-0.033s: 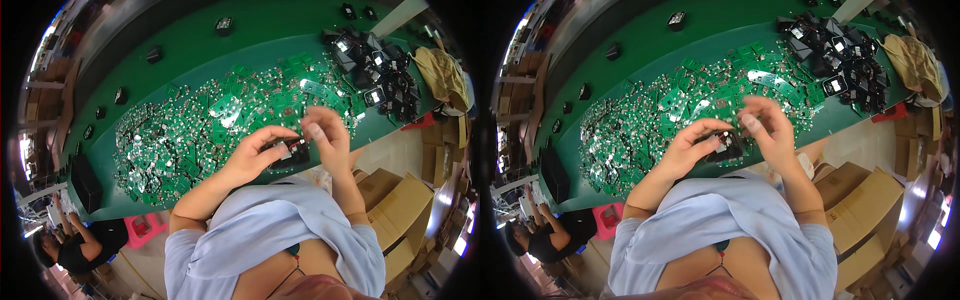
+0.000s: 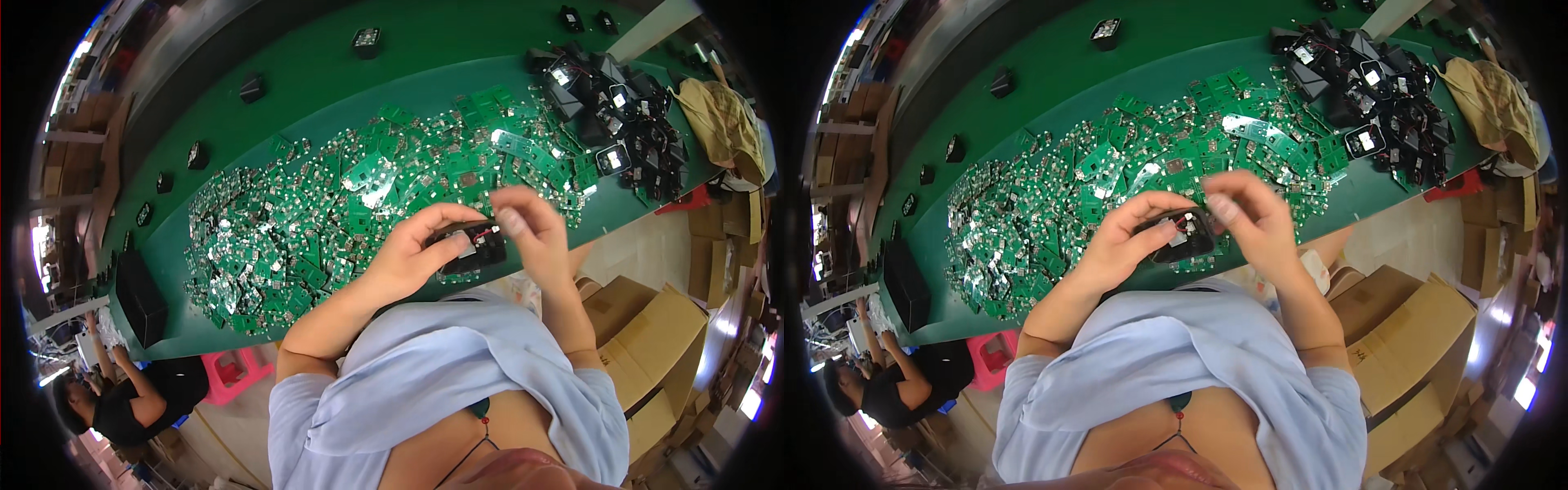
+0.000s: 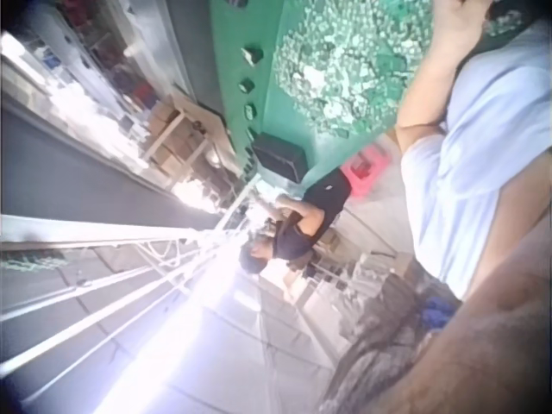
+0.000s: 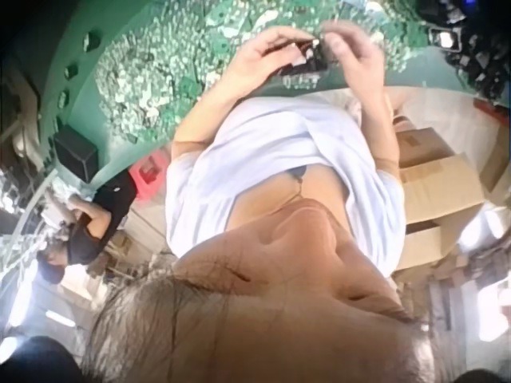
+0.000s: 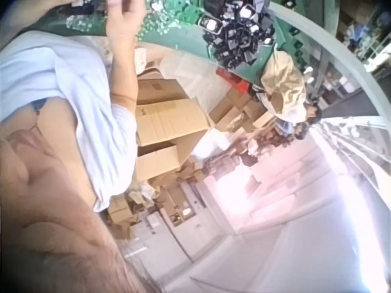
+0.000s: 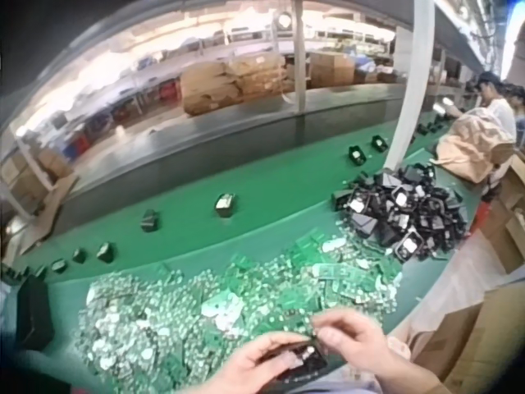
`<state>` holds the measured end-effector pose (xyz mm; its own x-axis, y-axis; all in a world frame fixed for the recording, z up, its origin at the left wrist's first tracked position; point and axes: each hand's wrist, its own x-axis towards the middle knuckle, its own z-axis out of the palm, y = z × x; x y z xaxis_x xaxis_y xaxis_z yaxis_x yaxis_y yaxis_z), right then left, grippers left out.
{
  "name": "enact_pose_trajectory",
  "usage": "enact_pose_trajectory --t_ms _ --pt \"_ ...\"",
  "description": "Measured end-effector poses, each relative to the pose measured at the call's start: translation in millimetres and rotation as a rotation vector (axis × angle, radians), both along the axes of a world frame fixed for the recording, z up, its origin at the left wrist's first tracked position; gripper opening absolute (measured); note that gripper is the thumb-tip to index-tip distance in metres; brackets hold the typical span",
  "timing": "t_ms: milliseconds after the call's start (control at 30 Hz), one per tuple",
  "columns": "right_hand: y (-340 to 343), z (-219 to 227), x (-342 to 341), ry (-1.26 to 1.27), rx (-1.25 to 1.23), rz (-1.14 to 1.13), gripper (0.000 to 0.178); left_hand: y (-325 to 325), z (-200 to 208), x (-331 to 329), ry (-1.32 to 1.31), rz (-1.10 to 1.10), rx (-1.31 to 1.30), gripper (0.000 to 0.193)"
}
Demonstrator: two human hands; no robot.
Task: The person assembles small electronic components onto circuit boards and into electronic housings by hand, then checks the assembled components.
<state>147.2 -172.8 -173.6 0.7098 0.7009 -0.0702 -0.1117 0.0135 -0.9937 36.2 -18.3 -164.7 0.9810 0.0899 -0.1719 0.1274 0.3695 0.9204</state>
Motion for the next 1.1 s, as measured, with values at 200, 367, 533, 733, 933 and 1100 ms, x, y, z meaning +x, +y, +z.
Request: enact_pose_trajectory --t_ms 200,367,533,733,933,1100 --pt "6 -23 -2 -0.098 0.064 0.027 0.016 1 -8 -2 -0.016 -0.008 0.114 0.025" --pt "4 -22 1 0.038 0.063 -0.293 0.014 -1 -15 4 -0.009 0.157 0.160 0.024" --pt "3 6 1 0.323 0.201 -0.212 0.024 -1 -27 7 -0.130 0.321 0.547 0.023" --pt "0 1 4 0.650 0.296 0.050 0.022 -2 -10 7 -0.244 0.433 0.958 0.021" --pt "0 3 0 0.750 0.349 0.115 0.020 -2 -5 8 -0.162 0.426 0.976 0.022" --pt "0 1 -5 0.611 0.269 0.083 0.019 -2 -10 8 -0.189 0.441 0.998 0.022"
